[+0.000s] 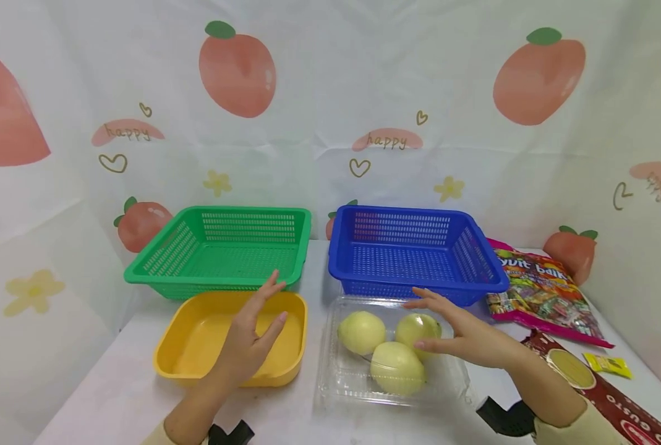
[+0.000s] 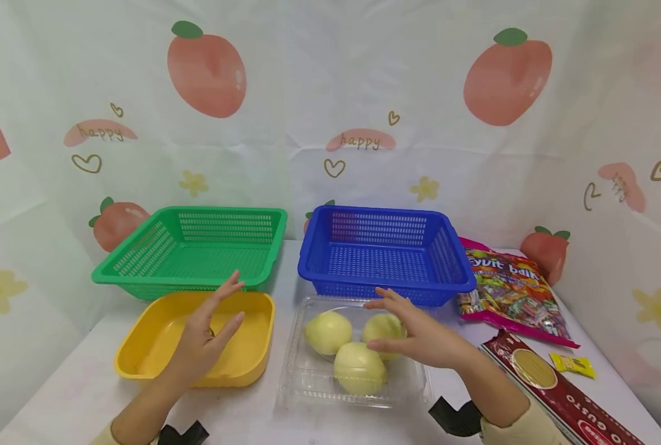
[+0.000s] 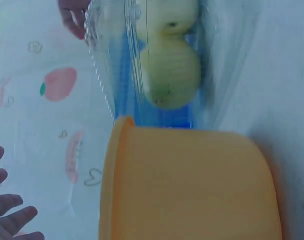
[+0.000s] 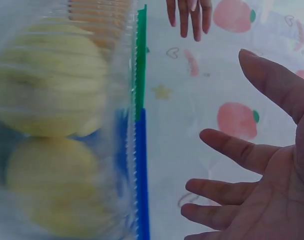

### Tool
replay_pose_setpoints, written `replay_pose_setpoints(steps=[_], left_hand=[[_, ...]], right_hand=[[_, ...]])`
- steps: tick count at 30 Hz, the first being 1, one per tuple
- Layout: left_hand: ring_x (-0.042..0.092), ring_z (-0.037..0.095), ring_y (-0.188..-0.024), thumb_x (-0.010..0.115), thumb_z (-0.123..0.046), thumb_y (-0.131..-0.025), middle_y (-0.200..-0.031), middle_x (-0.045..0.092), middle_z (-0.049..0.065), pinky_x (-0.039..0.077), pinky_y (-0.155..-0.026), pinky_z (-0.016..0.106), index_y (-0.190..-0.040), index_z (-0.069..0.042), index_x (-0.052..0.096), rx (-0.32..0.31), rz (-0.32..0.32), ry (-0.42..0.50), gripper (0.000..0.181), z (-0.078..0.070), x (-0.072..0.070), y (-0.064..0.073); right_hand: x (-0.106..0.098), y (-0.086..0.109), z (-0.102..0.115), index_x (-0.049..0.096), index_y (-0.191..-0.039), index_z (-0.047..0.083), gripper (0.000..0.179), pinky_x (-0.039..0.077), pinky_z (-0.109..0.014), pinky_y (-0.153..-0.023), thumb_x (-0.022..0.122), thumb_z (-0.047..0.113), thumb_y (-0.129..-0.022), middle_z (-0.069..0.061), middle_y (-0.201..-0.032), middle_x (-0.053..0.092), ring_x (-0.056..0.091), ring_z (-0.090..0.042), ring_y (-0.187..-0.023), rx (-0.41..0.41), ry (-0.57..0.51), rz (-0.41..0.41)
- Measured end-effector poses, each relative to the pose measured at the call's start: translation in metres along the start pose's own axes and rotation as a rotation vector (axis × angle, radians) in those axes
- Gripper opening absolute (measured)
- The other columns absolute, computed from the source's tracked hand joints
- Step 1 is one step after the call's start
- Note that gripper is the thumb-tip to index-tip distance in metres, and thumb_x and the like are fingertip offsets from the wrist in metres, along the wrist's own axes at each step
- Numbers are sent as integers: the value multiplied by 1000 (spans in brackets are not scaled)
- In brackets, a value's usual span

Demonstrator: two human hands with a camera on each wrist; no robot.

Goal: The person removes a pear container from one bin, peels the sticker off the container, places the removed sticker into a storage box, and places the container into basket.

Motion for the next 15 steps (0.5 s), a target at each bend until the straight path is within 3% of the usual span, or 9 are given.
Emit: replay_pose_setpoints(steps=[4,7,9,11,15], left_hand=[[37,31,-135,59,-4,-88,-149,35,9,31,-111,33,-134,-10,48,-34,50,19,48,-3,13,1],[33,33,-137,58,-6,-89,-151,31,9,30,-107,53,-136,-11,45,-64,100,75,48,-6,24,3],[33,33,-137,58,-5,-89,-151,31,9,31,-108,50,-136,-12,45,-51,100,107,49,-9,29,4],[33,29,-137,59,-3,-87,-151,32,10,30,-111,37,-136,-11,45,-12,82,126,51,-15,33,5],[31,31,-138,60,-4,-86,-152,28,11,30,-111,43,-138,-15,43,6,94,155,55,-20,45,10]], right_hand=[[0,16,-15,44,-136,18,55,27,-80,-86,64,28,-87,-24,-153,16,10,-57,-135,43,-26,-33],[0,26,-28,40,-139,19,61,29,-79,-83,66,29,-85,-25,-154,12,9,-58,-134,98,-39,-55],[0,32,-37,37,-141,21,65,31,-79,-82,67,30,-84,-25,-154,9,8,-59,-134,143,-45,-66],[1,37,-46,36,-142,23,67,30,-79,-82,67,30,-83,-24,-155,7,7,-59,-134,176,-42,-76],[-1,47,-58,33,-144,23,73,27,-78,-85,70,29,-81,-24,-155,9,12,-59,-133,200,-2,-147]])
Point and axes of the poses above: each hand's wrist, its own y-axis away from the middle knuckle, its own x-axis out of the palm, z = x × y, the point moved 10 cm from there along -y, towards the middle knuckle
